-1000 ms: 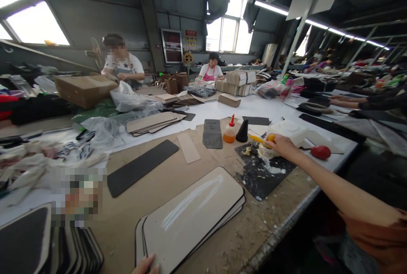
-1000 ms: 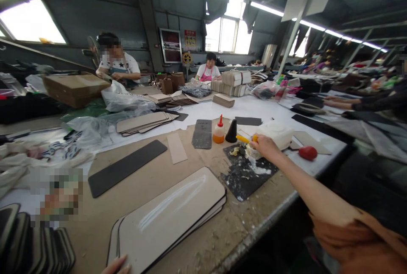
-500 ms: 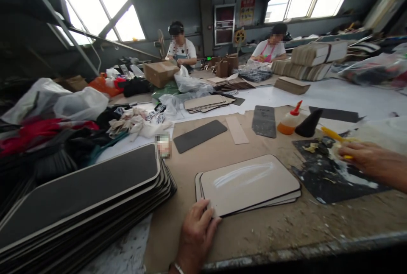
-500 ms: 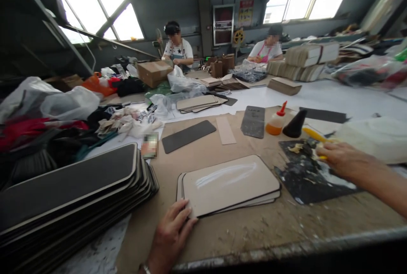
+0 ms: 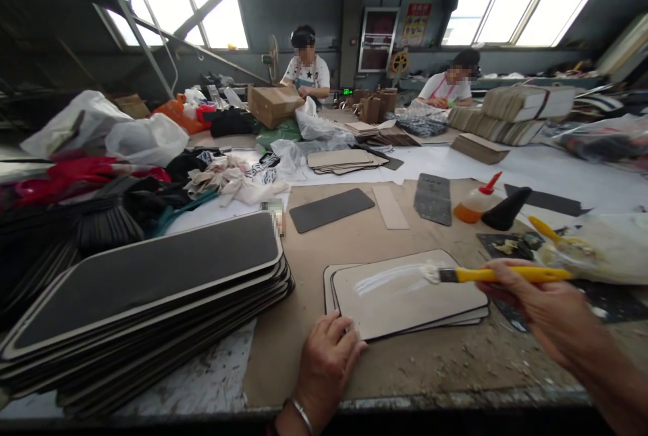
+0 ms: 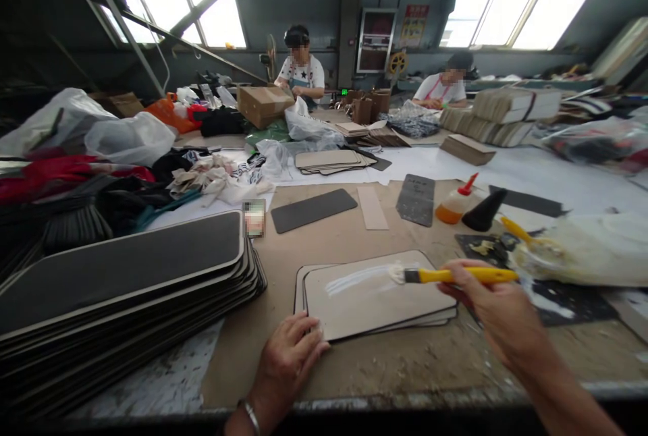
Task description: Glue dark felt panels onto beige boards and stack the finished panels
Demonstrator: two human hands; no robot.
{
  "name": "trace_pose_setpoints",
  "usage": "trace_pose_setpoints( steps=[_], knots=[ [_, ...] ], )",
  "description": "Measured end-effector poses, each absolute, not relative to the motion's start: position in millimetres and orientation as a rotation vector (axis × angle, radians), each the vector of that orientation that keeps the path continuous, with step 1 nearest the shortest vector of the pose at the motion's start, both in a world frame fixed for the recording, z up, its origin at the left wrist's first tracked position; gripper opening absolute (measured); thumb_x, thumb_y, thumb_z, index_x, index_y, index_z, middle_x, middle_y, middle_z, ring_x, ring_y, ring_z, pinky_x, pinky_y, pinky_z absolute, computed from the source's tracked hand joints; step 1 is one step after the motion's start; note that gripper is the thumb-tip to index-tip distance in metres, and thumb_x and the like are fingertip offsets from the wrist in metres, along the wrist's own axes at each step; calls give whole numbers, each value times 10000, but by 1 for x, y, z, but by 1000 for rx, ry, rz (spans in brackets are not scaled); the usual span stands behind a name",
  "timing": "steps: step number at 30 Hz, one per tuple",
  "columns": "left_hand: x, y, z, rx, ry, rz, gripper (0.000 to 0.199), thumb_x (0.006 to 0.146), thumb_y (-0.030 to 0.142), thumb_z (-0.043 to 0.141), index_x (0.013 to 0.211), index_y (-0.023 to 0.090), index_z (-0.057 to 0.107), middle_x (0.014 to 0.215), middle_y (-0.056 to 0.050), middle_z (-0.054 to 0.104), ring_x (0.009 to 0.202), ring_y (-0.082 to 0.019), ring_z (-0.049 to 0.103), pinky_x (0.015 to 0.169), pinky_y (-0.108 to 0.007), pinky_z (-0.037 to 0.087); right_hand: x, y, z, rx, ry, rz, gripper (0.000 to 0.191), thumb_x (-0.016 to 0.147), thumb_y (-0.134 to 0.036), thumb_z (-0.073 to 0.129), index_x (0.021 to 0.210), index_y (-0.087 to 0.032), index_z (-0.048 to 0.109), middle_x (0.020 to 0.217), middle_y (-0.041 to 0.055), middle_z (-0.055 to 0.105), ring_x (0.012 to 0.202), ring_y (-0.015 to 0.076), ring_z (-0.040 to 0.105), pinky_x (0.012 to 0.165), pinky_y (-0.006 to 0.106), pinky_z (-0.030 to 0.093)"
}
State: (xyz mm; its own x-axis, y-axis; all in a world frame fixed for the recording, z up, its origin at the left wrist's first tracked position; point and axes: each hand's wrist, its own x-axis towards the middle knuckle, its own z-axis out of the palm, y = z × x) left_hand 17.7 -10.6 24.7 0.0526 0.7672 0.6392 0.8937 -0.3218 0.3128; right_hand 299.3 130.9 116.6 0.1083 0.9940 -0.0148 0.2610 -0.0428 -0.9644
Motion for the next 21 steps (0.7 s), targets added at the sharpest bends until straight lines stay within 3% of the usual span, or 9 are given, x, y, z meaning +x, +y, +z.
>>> trace_pose_setpoints(
  steps=[3,6,10,15,21],
  knots=[
    [16,-13,21,-2172,-1714,-1096,131,836,180,511,868,170,638,909,-72,696,888,-235,646,749,-393,585,216,108,111,-1349,-1196,1353,424,572,-475,776,823,-181,604,842,43,641,752,219,662,800,371,572],
    [14,-13,15,-2151,-1677,-1136,177,836,133,479,904,163,639,924,-78,696,896,-229,645,751,-383,586,174,100,101,-1272,-1246,1483,453,573,-479,778,816,-137,609,774,32,634,703,196,658,731,350,590],
    [13,-13,11,-2132,-1673,-1179,191,837,127,469,908,166,642,922,-77,693,895,-223,644,756,-376,585,168,103,93,-1275,-1270,1478,470,530,-488,794,761,-117,621,750,22,626,664,170,647,645,286,596],
    [12,-13,16,-2120,-1673,-1207,208,860,156,440,899,170,644,903,-75,695,884,-215,648,752,-365,586,191,117,102,-1416,-1283,1266,521,478,-535,793,750,-121,631,709,30,640,623,195,658,603,291,592],
    [10,-12,14,-2124,-1620,-1161,231,881,176,418,893,179,648,892,-67,698,868,-196,656,738,-335,585,175,115,98,-1323,-1365,1284,509,535,-573,742,756,-133,615,690,18,623,594,177,648,580,280,580]
  ],
)
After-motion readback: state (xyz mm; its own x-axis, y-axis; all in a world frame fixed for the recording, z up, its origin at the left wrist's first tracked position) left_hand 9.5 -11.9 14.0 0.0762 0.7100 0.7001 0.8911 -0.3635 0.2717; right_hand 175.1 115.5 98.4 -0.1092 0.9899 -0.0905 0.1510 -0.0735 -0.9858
